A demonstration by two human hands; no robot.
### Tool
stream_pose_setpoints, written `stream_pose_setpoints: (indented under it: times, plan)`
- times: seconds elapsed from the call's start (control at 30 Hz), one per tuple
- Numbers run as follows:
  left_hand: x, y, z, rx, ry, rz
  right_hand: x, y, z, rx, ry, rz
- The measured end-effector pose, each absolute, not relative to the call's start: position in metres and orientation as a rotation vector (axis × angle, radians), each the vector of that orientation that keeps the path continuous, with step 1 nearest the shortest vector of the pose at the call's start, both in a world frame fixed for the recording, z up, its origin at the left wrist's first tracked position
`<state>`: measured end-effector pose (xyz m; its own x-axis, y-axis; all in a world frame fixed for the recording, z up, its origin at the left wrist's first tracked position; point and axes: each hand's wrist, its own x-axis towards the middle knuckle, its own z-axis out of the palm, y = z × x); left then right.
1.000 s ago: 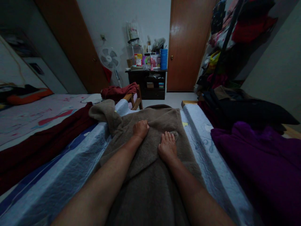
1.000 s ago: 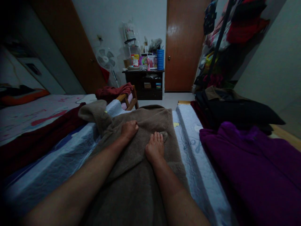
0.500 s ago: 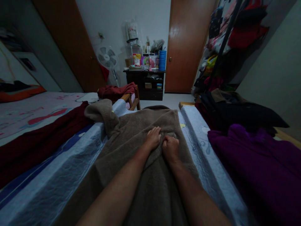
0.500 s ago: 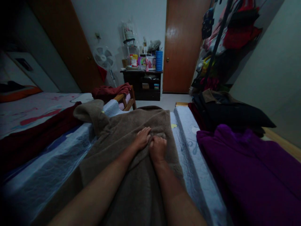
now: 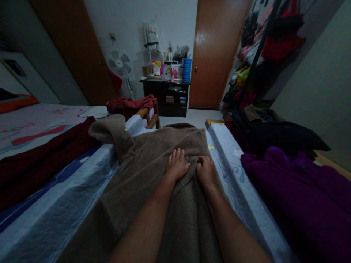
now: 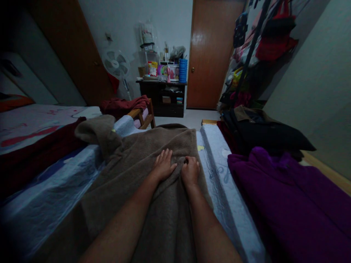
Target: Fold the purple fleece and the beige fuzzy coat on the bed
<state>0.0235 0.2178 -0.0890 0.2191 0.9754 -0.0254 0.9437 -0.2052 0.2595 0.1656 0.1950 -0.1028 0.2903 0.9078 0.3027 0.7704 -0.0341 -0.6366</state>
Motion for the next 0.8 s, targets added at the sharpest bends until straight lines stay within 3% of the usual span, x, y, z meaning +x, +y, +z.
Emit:
stream_pose_setpoints:
  times: [0.3, 0.4, 0.63, 0.8]
  plan:
    - [0.025, 0.214, -0.086, 2.266, 1.826, 0.202, 0.183, 0.222, -0.071, -2.014, -1.809, 0.301]
    - [0.026, 0.214, -0.089, 2.253, 1.849, 0.229, 0.181, 0.247, -0.062, -1.896, -1.931, 0.217]
    - [0.029, 0.212, -0.093, 2.195, 1.967, 0.262, 0.173, 0.296, -0.081, -1.893, -2.341, 0.47]
    - [0.027, 0.21, -0.094, 2.329, 1.851, 0.235, 0.187, 0.319, -0.092, -1.92, -2.373, 0.352]
